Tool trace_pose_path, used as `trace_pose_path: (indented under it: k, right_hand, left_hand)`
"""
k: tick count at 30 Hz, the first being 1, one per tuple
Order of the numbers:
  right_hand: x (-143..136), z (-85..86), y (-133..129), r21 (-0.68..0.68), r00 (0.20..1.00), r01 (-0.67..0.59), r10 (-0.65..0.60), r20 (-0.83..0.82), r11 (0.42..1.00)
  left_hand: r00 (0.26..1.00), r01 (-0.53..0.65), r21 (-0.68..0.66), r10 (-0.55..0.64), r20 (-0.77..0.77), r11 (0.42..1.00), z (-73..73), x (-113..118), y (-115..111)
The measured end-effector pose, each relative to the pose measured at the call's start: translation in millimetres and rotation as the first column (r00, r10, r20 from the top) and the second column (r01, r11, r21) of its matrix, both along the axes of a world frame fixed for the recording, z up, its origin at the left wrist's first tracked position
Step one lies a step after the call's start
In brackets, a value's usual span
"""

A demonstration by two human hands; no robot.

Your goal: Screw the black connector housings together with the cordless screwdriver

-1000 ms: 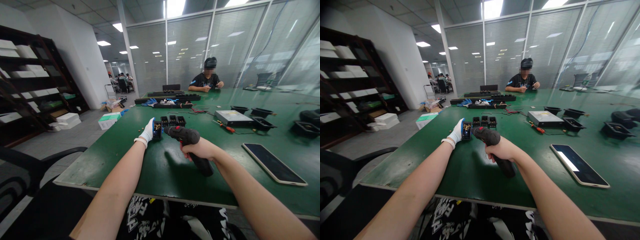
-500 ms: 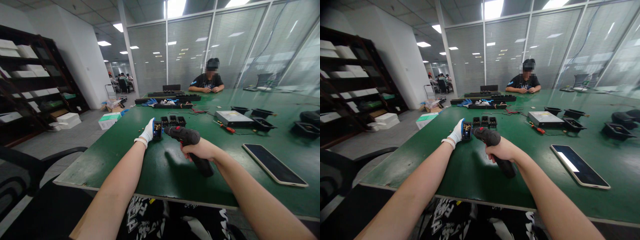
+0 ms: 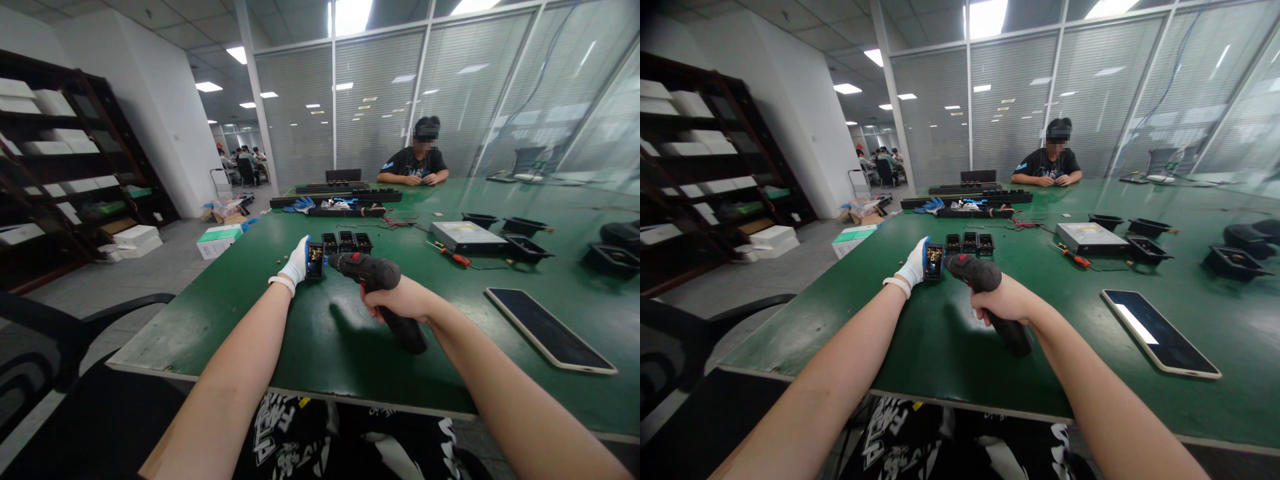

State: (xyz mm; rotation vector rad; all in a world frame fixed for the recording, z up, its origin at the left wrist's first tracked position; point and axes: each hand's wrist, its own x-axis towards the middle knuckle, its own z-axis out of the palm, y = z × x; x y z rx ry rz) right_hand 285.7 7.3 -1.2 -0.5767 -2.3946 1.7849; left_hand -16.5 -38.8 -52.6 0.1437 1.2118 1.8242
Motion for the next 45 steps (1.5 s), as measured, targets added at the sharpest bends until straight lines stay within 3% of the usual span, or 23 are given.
trace_pose_path:
  k: [25, 45]
  right_hand:
    - [0.3, -0.8, 0.7, 0.017, 1.000, -0.008, 0.008, 0.000, 1.000]
    - [1.5, 3.2, -2.5, 0.012, 1.000, -0.008, 0.008, -0.017, 1.000]
  left_hand:
    - [1.000, 0.027, -0.018, -0.028, -0.013, 0.999, 4.7, 3.4, -1.2]
    - [1.000, -0.002, -0.006, 0.002, -0.030, 1.000, -0.2, 1.3, 0.4]
